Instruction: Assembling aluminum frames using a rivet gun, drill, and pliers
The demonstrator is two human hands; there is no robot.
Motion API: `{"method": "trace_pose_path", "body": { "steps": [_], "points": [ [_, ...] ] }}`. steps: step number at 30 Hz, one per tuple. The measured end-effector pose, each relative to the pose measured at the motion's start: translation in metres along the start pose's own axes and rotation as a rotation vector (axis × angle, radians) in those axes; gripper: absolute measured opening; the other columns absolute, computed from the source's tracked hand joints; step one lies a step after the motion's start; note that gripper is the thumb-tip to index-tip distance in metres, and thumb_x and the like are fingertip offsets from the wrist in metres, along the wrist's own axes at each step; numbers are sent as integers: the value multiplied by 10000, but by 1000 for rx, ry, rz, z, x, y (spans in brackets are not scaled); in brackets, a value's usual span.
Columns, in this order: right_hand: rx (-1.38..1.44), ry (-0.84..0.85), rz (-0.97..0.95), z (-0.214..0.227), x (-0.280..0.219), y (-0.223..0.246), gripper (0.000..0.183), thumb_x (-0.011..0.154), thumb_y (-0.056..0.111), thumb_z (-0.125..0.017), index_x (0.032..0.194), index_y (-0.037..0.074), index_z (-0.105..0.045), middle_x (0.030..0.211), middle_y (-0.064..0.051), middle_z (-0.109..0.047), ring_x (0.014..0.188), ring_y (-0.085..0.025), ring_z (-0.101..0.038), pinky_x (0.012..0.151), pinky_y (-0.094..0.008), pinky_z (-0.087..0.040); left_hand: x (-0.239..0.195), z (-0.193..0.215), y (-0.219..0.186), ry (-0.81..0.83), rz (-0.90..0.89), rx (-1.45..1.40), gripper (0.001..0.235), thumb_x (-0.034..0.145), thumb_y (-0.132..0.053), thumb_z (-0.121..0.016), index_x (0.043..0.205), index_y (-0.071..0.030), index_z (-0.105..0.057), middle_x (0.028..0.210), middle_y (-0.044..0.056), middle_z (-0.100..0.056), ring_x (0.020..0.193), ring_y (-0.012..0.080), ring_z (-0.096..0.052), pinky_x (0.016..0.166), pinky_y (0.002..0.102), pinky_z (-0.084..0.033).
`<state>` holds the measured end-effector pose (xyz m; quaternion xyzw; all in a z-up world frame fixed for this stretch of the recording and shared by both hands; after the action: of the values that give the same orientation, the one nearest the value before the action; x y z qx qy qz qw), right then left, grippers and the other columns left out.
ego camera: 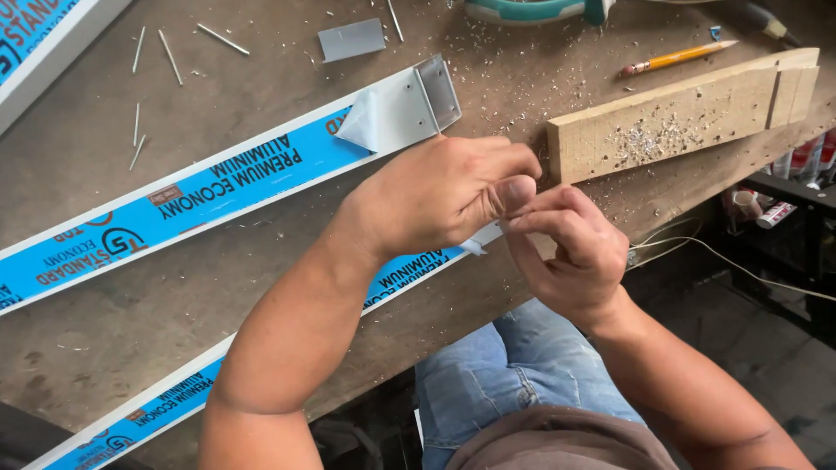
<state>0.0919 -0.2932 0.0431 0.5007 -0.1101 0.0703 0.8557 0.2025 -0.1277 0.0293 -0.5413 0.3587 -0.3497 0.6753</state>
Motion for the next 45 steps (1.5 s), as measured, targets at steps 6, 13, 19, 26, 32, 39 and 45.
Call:
{"method": "trace_pose_path", "body": {
  "steps": [6, 13, 19, 26, 32, 39, 45],
  "points": [
    [91, -32, -11, 1, -13, -7, 105, 829, -131, -769, 894, -65, -721, 794, -187, -645, 623, -253, -624, 566, -326, -537, 1, 6, -11, 73, 77, -13, 572, 999, -639, -224, 1069, -209, -593, 917, 98, -739, 847, 493, -702, 847, 570, -553],
    [-126, 104, -140, 4, -21, 1, 186, 905, 44, -799, 1069, -31, -753, 961, -174, -709, 871, -351, -686, 767, -384, -536, 6, 2, -6, 38, 40, -40, 570, 1024, -585, -237, 921, -149, -590, 817, 149, -694, 825, 488, -683, 771, 565, -551],
    [-20, 130, -245, 4, -26, 2, 132, 943, -23, -796, 1036, -35, -703, 977, -163, -710, 893, -281, -626, 880, -374, -486, 5, 2, 0, -21, -231, 54, 723, 1047, -560, -140, 780, -78, -608, 709, 81, -619, 624, 229, -622, 530, 349, -458],
    [1, 65, -191, 1, -29, -3, 153, 951, -29, -810, 1008, -100, -687, 880, -186, -674, 804, -307, -605, 874, -417, -423, 13, -8, 2, -117, -219, 243, 862, 1041, -544, -96, 703, -14, -684, 854, 94, -578, 613, 337, -628, 510, 458, -419],
    [26, 178, -257, 17, -24, 3, 194, 1001, -80, -745, 1167, -119, -650, 1042, -202, -708, 972, -306, -648, 923, -372, -511, 11, -6, 2, -114, -184, 238, 834, 1032, -579, -41, 767, -4, -584, 828, 88, -517, 643, 302, -596, 584, 447, -406],
    [-82, 298, -288, 32, -21, 4, 105, 1078, -29, -649, 1178, -47, -674, 1075, -149, -745, 957, -237, -673, 812, -295, -502, 10, -13, 1, -92, -92, 334, 794, 1021, -579, -53, 760, -40, -573, 797, 62, -515, 607, 356, -600, 495, 510, -384],
    [-179, 330, -175, 27, -30, -10, 146, 1048, 26, -803, 1188, 4, -767, 957, -118, -649, 833, -256, -547, 845, -373, -449, 9, -12, 6, -188, -206, 283, 737, 1077, -554, -67, 699, -70, -476, 658, 54, -443, 582, 228, -446, 569, 412, -323]
  ]
}}
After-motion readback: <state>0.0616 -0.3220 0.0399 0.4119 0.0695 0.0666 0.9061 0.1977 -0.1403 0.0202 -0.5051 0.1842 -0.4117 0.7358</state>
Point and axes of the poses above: each hand's wrist, its own x-axis towards the middle knuckle, its own z-axis out of the back of the hand, y = z × x, the point moved 1 cm from there along x, towards the middle knuckle
